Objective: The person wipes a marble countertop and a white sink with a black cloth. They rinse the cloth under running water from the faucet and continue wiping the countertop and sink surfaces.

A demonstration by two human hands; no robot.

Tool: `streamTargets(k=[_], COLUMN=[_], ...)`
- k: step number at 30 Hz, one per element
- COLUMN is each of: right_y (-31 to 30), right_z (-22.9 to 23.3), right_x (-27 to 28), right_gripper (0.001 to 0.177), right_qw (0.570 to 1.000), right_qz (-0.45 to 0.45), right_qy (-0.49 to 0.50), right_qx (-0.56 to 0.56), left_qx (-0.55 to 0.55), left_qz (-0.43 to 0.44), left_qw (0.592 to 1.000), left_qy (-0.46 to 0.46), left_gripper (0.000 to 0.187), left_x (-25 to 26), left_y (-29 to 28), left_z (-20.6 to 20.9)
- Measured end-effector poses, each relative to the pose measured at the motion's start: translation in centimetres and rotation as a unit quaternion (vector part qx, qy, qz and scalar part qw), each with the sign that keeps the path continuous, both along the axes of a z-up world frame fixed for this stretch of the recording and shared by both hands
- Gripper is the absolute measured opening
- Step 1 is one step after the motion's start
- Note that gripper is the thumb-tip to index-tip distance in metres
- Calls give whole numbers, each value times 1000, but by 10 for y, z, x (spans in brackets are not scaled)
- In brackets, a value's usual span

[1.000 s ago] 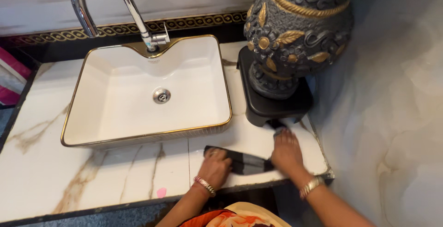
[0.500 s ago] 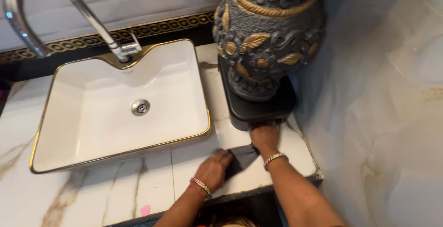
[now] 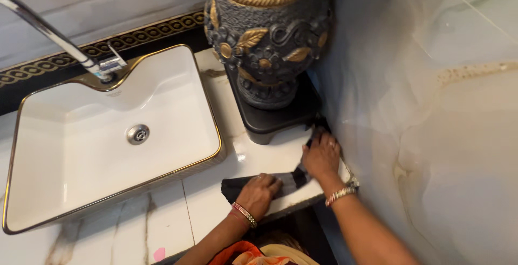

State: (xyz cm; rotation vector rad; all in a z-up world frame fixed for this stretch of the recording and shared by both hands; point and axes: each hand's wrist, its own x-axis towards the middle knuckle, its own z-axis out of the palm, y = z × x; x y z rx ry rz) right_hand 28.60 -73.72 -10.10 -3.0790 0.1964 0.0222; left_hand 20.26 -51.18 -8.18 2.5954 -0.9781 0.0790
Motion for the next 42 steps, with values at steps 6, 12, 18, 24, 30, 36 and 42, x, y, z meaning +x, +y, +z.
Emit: streamTargets(k=[6,12,18,24,30,36,42], right_y=[-7,-19,24,169,328,335,231], right_z=[1,24,30,25,47,29,-18], right_x=[-21,-72,-90,-139,-187,-214,-214], right_gripper=[71,71,65,65,63,46,54], right_qw=[998,986,986,988,978,993,951], right_qz=[-34,-127,-88,6,21,-56,-287], right_qy=[36,85,94,94,208,99,19], right_qx=[-25,-62,-107,-124,-17,31,117], left_qx=[72,0,-107,-85,-78,-30,-8], left_qz=[9,29,57,205,273,247,109], left_qw=[993,998,992,971,956,959,975], left_qy=[-92,60,36,87,69,134,193], left_gripper=[45,32,13,8,14,30,60], left_x=[-2,-4,-6,-46,-93,-97,-68], left_y=[16,41,111,258,413,422,290], left_z=[4,-5,-15,-13,-3,-4,-19])
